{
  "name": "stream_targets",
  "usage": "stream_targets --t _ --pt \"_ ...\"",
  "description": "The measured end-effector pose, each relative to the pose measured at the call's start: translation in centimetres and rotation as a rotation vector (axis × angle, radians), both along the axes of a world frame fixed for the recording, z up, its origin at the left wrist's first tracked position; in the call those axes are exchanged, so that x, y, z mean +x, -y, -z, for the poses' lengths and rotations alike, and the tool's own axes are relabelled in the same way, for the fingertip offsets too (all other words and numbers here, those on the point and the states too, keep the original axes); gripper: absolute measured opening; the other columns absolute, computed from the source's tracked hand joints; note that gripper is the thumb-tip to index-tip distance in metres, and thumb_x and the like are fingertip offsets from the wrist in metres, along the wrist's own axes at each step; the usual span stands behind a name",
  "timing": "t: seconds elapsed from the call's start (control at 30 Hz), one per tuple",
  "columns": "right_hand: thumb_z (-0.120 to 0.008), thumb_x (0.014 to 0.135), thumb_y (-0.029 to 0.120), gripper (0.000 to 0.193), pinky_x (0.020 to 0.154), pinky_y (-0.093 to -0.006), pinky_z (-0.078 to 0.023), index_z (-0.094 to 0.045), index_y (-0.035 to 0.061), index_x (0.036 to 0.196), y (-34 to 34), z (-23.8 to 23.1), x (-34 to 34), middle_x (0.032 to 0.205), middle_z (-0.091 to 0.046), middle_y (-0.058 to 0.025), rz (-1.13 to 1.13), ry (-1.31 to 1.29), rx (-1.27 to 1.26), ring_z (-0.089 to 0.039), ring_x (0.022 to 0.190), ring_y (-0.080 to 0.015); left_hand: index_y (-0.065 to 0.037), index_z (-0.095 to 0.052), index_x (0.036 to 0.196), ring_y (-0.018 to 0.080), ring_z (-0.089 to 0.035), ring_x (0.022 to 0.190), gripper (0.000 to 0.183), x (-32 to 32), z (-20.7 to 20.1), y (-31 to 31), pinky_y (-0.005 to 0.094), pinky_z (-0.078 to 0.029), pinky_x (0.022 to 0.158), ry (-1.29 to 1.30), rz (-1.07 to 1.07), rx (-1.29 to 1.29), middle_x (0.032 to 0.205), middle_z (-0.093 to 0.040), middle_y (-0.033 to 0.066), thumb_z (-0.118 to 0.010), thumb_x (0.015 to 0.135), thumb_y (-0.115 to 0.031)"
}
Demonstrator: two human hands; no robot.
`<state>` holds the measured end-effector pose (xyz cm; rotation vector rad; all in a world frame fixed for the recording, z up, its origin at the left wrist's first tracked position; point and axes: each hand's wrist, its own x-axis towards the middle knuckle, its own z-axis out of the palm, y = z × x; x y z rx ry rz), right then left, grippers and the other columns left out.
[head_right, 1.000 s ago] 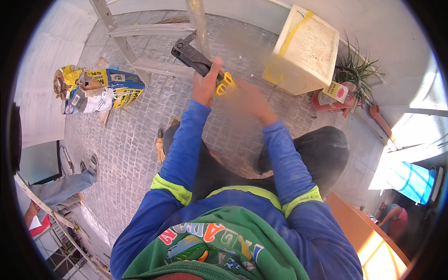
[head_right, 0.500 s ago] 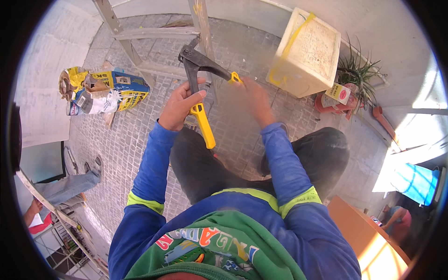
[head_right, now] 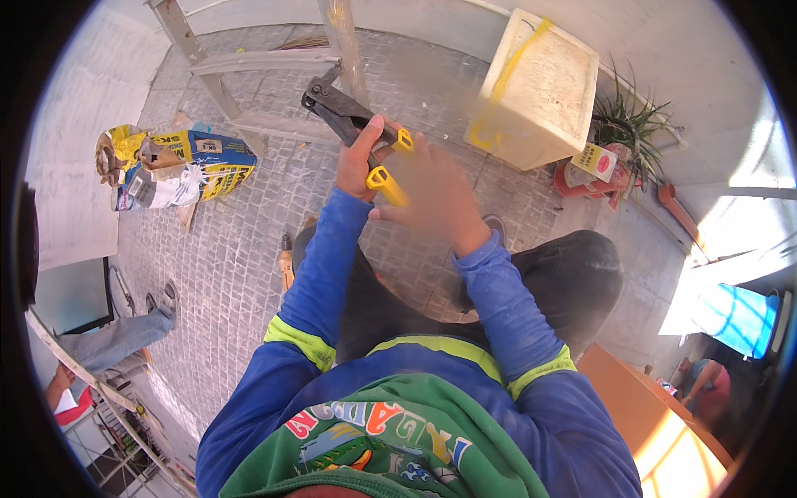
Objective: The person uses a power drill to fasten screws into a metal frame structure and then uses bolt cutters to trim excess material from the frame. The person repeats this process for multiple sections of the frame.
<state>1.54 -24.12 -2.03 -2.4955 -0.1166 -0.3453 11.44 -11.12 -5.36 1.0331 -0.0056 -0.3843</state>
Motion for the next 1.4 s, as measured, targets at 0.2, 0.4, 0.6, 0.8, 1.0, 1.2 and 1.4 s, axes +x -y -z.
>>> stream_targets --t 0.2,0.4,0.6,0.8,1.0,1.2,1.4 --pt "-0.088 0.068 0.042 0.082 0.090 -0.0488 -0.052 -0.055 -0.0023 0.129 0.4 2.1 1.3 0.117 -0.062 -0.0229 0.023 -0.081 0.051 -0.064 0.108 -0.0415 0.000 -0.065 0.101 0.0163 -0.068 0.082 0.030 0.8 1.4 0.9 0.0315 -0.054 0.075 -0.038 -0.147 0.126 0.093 -0.072 0.0089 -0.076 0.093 -0.026" --pt "-0.089 0.070 0.035 0.060 0.080 -0.0477 -0.056 -0.066 -0.0005 0.113 1.5 3.8 2.5 0.104 -0.066 -0.0208 0.043 -0.071 0.099 -0.068 0.092 -0.0411 0.000 -0.064 0.093 0.0152 -0.065 0.067 0.031 0.9 1.5 2.3 0.0307 -0.054 0.065 0.026 -0.268 0.117 0.077 -0.070 0.0086 -0.078 0.092 -0.027" --pt "-0.082 0.083 0.043 0.061 0.081 -0.0357 -0.054 -0.065 -0.0020 0.120 2.3 4.4 3.0 0.106 -0.067 -0.0159 -0.039 -0.227 0.324 -0.067 0.092 -0.0241 0.002 -0.063 0.097 0.0148 -0.067 0.074 0.037 1.2 0.9 1.7 0.0307 -0.055 0.068 0.008 -0.179 0.300 0.084 -0.071 0.0089 -0.080 0.091 -0.030" --pt "-0.065 0.102 0.035 0.043 0.082 -0.0295 -0.050 -0.064 -0.0022 0.124 3.3 7.0 4.0 0.100 -0.065 -0.0092 -0.133 -0.275 0.596 -0.061 0.092 -0.0138 0.003 -0.059 0.116 0.0136 -0.065 0.091 0.041 -1.1 0.4 -0.4 0.0302 -0.054 0.075 0.189 -0.078 0.414 0.104 -0.065 0.0075 -0.078 0.091 -0.025" --pt "-0.063 0.103 0.030 0.036 0.080 -0.0339 -0.051 -0.065 -0.0004 0.122 3.2 7.8 4.1 0.096 -0.067 -0.0136 0.039 -0.061 0.369 -0.065 0.086 -0.0237 0.003 -0.057 0.127 0.0139 -0.065 0.088 0.048 -1.7 -4.1 -7.9 0.0293 -0.053 0.074 0.011 0.285 0.537 0.102 -0.065 0.0064 -0.078 0.091 -0.022" --pt "-0.062 0.102 0.029 0.033 0.078 -0.0389 -0.051 -0.065 -0.0002 0.119 2.1 7.2 3.7 0.098 -0.069 -0.0176 0.145 -0.092 0.392 -0.066 0.085 -0.0292 0.000 -0.059 0.130 0.0117 -0.060 0.086 0.051 -2.0 -3.7 -5.7 0.0311 -0.050 0.078 0.111 0.127 0.418 0.104 -0.064 0.0063 -0.078 0.091 -0.027" --pt "-0.064 0.101 0.035 0.042 0.082 -0.0400 -0.051 -0.064 -0.0004 0.123 1.9 5.1 3.6 0.102 -0.068 -0.0199 0.125 -0.201 0.458 -0.067 0.092 -0.0306 -0.003 -0.063 0.122 0.0159 -0.066 0.102 0.032 0.3 0.4 -0.8 0.0337 -0.053 0.091 -0.019 0.077 0.153 0.108 -0.067 0.0070 -0.068 0.100 -0.025"
